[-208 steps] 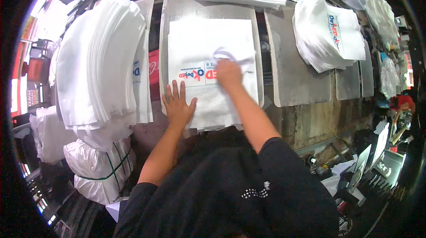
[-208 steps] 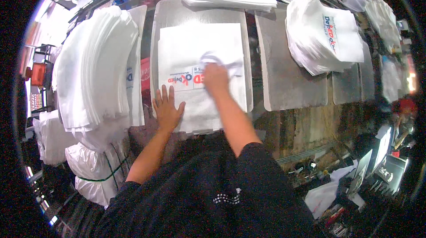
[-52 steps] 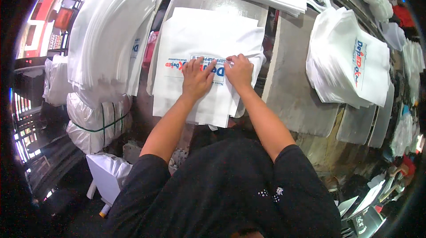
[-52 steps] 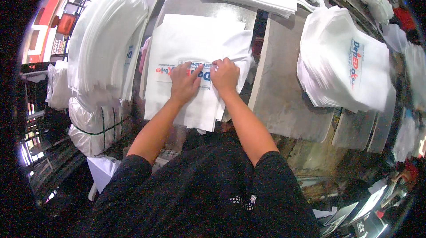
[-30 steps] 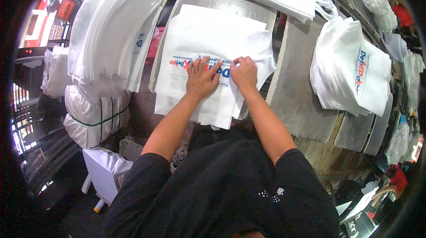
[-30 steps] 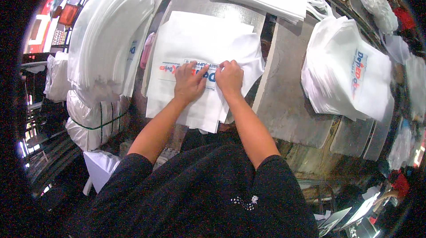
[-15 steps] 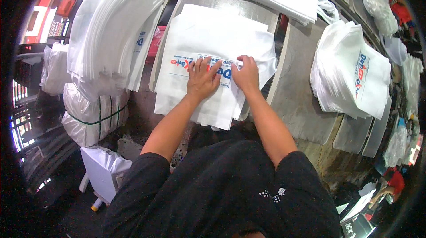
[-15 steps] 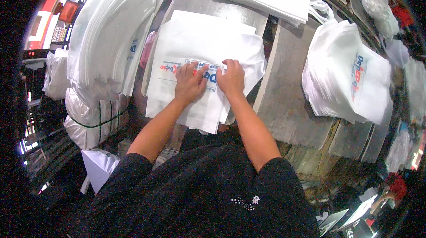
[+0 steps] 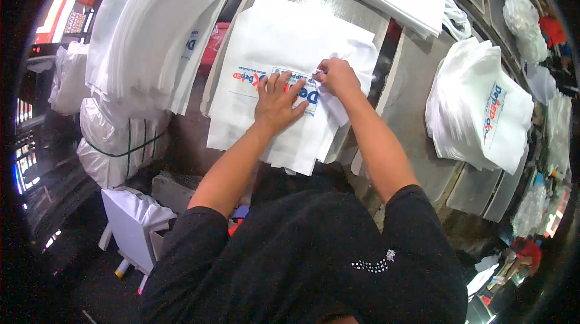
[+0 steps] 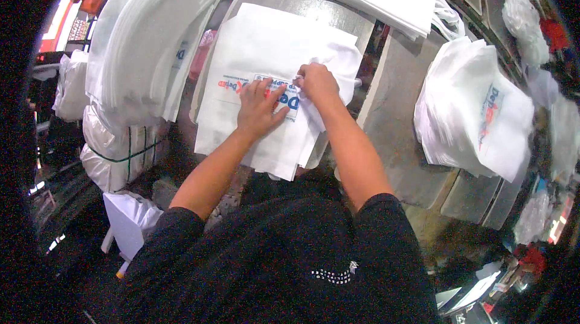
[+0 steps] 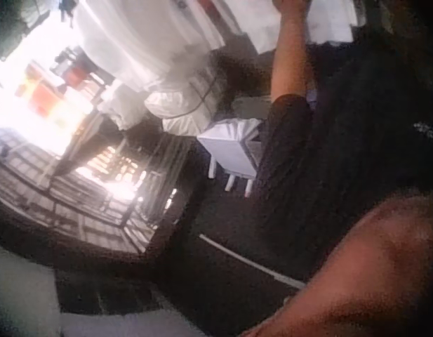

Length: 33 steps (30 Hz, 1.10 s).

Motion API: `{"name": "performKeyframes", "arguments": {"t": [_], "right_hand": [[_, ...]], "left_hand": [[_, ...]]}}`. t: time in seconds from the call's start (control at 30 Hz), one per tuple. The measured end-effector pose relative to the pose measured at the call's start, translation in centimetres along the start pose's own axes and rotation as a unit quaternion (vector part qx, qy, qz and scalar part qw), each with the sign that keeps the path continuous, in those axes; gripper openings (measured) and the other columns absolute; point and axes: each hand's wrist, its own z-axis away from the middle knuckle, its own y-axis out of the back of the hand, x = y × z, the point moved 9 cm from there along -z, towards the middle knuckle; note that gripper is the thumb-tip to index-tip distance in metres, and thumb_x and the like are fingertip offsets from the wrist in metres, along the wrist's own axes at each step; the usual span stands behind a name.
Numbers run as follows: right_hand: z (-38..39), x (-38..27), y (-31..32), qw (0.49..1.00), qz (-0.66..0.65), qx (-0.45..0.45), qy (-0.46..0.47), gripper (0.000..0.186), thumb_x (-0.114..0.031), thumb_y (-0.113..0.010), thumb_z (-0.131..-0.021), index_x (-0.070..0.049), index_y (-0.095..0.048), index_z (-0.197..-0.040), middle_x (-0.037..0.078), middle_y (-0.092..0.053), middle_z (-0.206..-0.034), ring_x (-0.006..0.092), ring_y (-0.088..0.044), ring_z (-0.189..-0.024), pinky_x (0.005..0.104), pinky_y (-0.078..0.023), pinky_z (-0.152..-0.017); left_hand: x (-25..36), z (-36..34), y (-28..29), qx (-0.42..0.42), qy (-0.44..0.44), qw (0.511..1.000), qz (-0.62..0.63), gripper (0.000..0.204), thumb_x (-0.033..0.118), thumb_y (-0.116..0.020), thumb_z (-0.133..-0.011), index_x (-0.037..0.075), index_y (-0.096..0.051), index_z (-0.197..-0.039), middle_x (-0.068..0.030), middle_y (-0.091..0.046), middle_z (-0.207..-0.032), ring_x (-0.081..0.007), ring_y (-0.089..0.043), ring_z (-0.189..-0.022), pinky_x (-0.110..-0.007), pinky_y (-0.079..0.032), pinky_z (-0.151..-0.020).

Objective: The person cleans a series of printed white tote bags by rubbing the printed logo with a cloth and moving them from a stack to a drying or inspection area.

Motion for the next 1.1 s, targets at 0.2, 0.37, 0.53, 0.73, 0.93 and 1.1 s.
{"name": "performKeyframes", "arguments": {"t": [0.2,0.37,0.53,0.73,0.93,1.1], "right_hand": [[2.8,-1.0,-0.9,0.998,0.046,0.026,-0.033,0.029,-0.033,-0.07,-0.078,-0.009,-0.069,-0.095,0.015,-0.068,-0.093,0.0326,-0.066,-0.087,0.043,-0.052,-0.076],[2.7,-0.5,0.2,0.989,0.008,0.117,-0.089,0.03,-0.032,-0.071,-0.078,-0.009,-0.068,-0.096,0.013,-0.067,-0.093,0.0335,-0.065,-0.089,0.0429,-0.052,-0.076],[5.6,-0.4,-2.1,0.985,0.001,0.122,-0.126,0.029,-0.033,-0.068,-0.08,-0.01,-0.067,-0.096,0.014,-0.067,-0.094,0.0346,-0.065,-0.09,0.0459,-0.051,-0.077],[4.7,0.0,-1.6,0.974,-0.007,0.168,-0.153,0.028,-0.034,-0.067,-0.082,-0.008,-0.066,-0.094,0.013,-0.066,-0.094,0.0353,-0.063,-0.091,0.0467,-0.051,-0.077],[4.2,-0.8,-0.5,0.968,-0.008,0.194,-0.162,0.029,-0.034,-0.062,-0.085,-0.009,-0.065,-0.097,0.015,-0.064,-0.095,0.0363,-0.062,-0.092,0.0477,-0.05,-0.078],[7.0,-0.8,-3.3,0.967,-0.003,0.169,-0.191,0.028,-0.034,-0.062,-0.085,-0.008,-0.063,-0.095,0.015,-0.064,-0.096,0.0369,-0.062,-0.091,0.0489,-0.049,-0.077]], "left_hand": [[-0.1,0.2,0.3,-0.009,0.013,1.0,-0.006,0.051,0.044,-0.067,-0.079,0.021,-0.059,-0.124,-0.011,-0.045,-0.13,-0.0315,-0.038,-0.123,-0.054,-0.027,-0.103],[0.1,0.1,0.0,-0.002,-0.002,1.0,-0.013,0.051,0.044,-0.068,-0.078,0.021,-0.059,-0.123,-0.0108,-0.045,-0.129,-0.0315,-0.039,-0.122,-0.054,-0.028,-0.103],[0.0,0.2,0.1,0.005,0.003,1.0,-0.017,0.052,0.044,-0.068,-0.078,0.021,-0.058,-0.124,-0.011,-0.045,-0.129,-0.0323,-0.039,-0.122,-0.055,-0.029,-0.102],[-0.2,0.0,-0.3,-0.009,0.006,1.0,-0.012,0.055,0.044,-0.068,-0.077,0.022,-0.057,-0.125,-0.0114,-0.045,-0.129,-0.0327,-0.039,-0.123,-0.055,-0.029,-0.102],[-0.3,0.0,-0.4,-0.024,0.003,1.0,0.017,0.057,0.04,-0.068,-0.077,0.019,-0.054,-0.129,-0.015,-0.043,-0.132,-0.0366,-0.037,-0.124,-0.058,-0.026,-0.103],[-0.8,0.2,-1.0,-0.045,0.017,0.999,0.025,0.057,0.04,-0.067,-0.078,0.021,-0.053,-0.13,-0.015,-0.041,-0.133,-0.0373,-0.036,-0.125,-0.059,-0.026,-0.104]]}}
